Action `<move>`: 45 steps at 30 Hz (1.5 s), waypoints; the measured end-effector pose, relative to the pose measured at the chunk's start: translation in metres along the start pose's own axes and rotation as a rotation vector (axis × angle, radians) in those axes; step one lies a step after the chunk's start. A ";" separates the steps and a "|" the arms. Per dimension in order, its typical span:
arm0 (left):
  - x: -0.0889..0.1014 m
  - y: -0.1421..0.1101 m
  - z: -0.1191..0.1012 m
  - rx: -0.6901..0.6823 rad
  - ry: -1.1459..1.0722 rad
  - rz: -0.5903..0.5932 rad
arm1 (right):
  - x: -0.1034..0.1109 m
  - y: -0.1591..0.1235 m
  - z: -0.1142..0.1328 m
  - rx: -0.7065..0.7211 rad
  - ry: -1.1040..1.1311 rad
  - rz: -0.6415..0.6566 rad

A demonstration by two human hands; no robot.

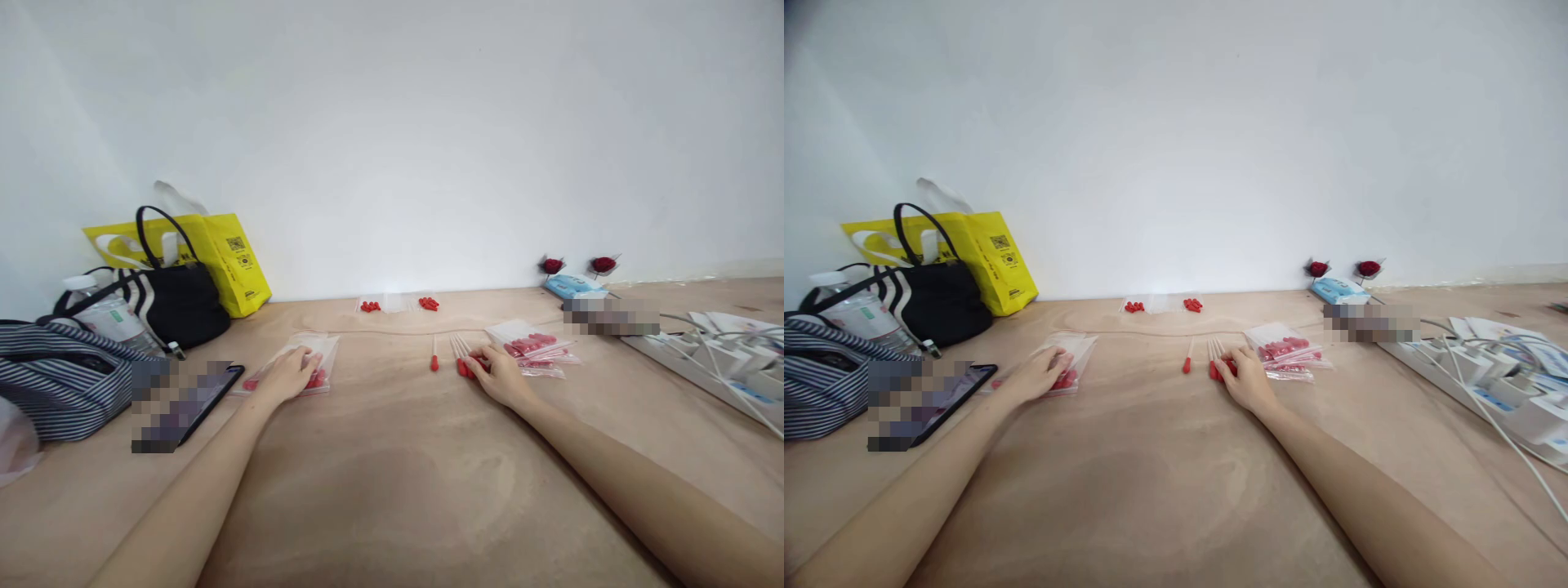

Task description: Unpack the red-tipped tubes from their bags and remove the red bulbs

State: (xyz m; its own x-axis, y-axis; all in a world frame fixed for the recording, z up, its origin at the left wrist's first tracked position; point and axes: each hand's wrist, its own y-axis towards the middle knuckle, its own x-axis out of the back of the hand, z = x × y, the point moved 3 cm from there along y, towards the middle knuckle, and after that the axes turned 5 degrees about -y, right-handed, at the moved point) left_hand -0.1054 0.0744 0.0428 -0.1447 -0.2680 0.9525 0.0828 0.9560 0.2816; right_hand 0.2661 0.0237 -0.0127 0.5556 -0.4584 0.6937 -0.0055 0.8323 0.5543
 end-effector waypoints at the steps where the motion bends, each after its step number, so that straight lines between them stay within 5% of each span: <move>1: -0.001 -0.006 0.003 -0.089 -0.027 -0.017 | 0.000 0.000 0.001 0.017 0.000 0.011; 5: 0.002 -0.029 0.013 -0.390 -0.084 -0.127 | 0.000 0.001 0.004 0.057 -0.002 0.053; 10: 0.002 -0.036 0.015 -0.494 -0.092 -0.334 | -0.002 0.000 -0.001 0.018 -0.010 0.015; 16: 0.007 -0.043 -0.026 -0.578 -0.138 -0.524 | -0.007 0.000 -0.011 -0.032 0.022 -0.017; 22: -0.012 -0.064 -0.091 -0.824 -0.195 -0.391 | -0.006 0.000 -0.009 -0.013 0.024 -0.019; 29: -0.039 -0.042 -0.139 -0.738 -0.358 -0.210 | -0.002 -0.003 0.007 0.125 -0.062 0.077; 37: -0.030 -0.049 -0.115 -0.571 -0.477 -0.042 | 0.004 -0.008 0.024 0.230 -0.147 0.157; 45: -0.031 -0.053 -0.110 -0.594 -0.517 -0.054 | -0.021 -0.013 0.073 0.400 -0.120 0.097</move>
State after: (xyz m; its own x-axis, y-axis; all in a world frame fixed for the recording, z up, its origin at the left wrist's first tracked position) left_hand 0.0027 0.0192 0.0112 -0.5915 -0.0838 0.8020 0.5542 0.6802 0.4798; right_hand 0.1935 0.0000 -0.0004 0.4363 -0.4361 0.7870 -0.3883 0.6978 0.6019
